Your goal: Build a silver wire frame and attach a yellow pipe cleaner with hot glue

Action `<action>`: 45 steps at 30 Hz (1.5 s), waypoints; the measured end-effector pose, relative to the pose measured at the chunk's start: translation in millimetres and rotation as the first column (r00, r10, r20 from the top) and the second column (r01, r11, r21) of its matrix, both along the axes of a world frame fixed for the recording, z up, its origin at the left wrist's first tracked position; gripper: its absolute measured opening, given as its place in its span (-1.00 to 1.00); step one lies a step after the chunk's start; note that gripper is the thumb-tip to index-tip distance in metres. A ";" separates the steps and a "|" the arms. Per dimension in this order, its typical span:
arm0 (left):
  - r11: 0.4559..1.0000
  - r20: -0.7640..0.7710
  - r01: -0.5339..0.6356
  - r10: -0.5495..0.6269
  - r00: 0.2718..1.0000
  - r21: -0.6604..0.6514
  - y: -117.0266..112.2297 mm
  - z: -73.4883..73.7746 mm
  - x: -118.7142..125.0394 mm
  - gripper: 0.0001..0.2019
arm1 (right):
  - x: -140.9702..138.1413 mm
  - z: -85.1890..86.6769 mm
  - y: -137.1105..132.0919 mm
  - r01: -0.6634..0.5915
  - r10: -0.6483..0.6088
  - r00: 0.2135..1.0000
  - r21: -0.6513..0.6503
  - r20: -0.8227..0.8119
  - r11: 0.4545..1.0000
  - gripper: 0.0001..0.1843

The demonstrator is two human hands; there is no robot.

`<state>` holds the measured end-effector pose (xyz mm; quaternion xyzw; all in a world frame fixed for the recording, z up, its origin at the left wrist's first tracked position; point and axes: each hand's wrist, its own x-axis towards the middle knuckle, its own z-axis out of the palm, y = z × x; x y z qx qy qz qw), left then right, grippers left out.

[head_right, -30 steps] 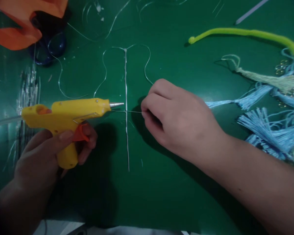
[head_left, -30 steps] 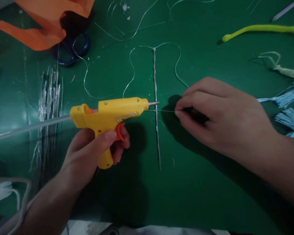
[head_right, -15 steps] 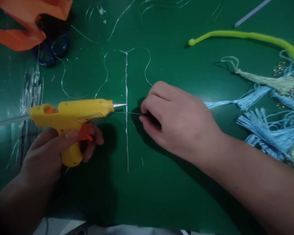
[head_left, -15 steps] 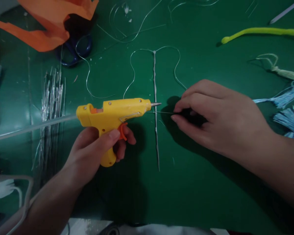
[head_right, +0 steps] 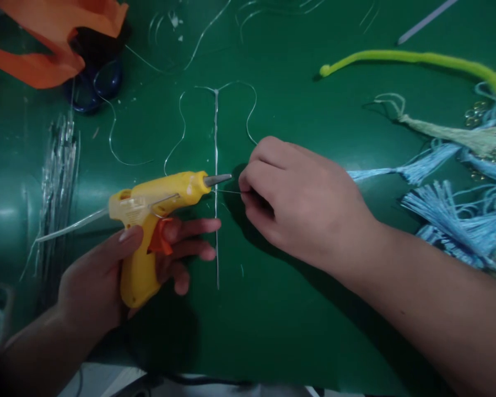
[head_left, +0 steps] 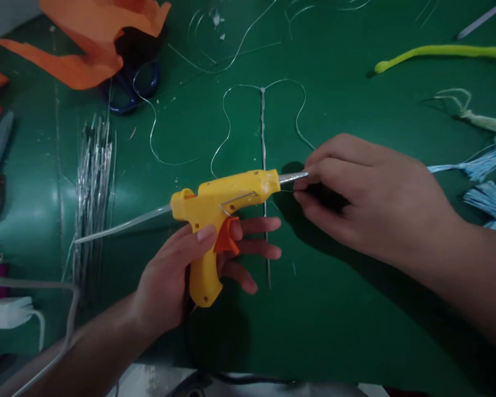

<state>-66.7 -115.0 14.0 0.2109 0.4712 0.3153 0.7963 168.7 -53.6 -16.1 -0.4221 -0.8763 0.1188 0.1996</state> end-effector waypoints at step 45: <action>0.981 -0.117 -0.001 0.024 0.993 0.193 -11.3 -9.1 5.1 -0.65 | 8.4 -5.0 0.9 -0.048 0.040 0.992 -0.060 -0.121 0.997 -0.87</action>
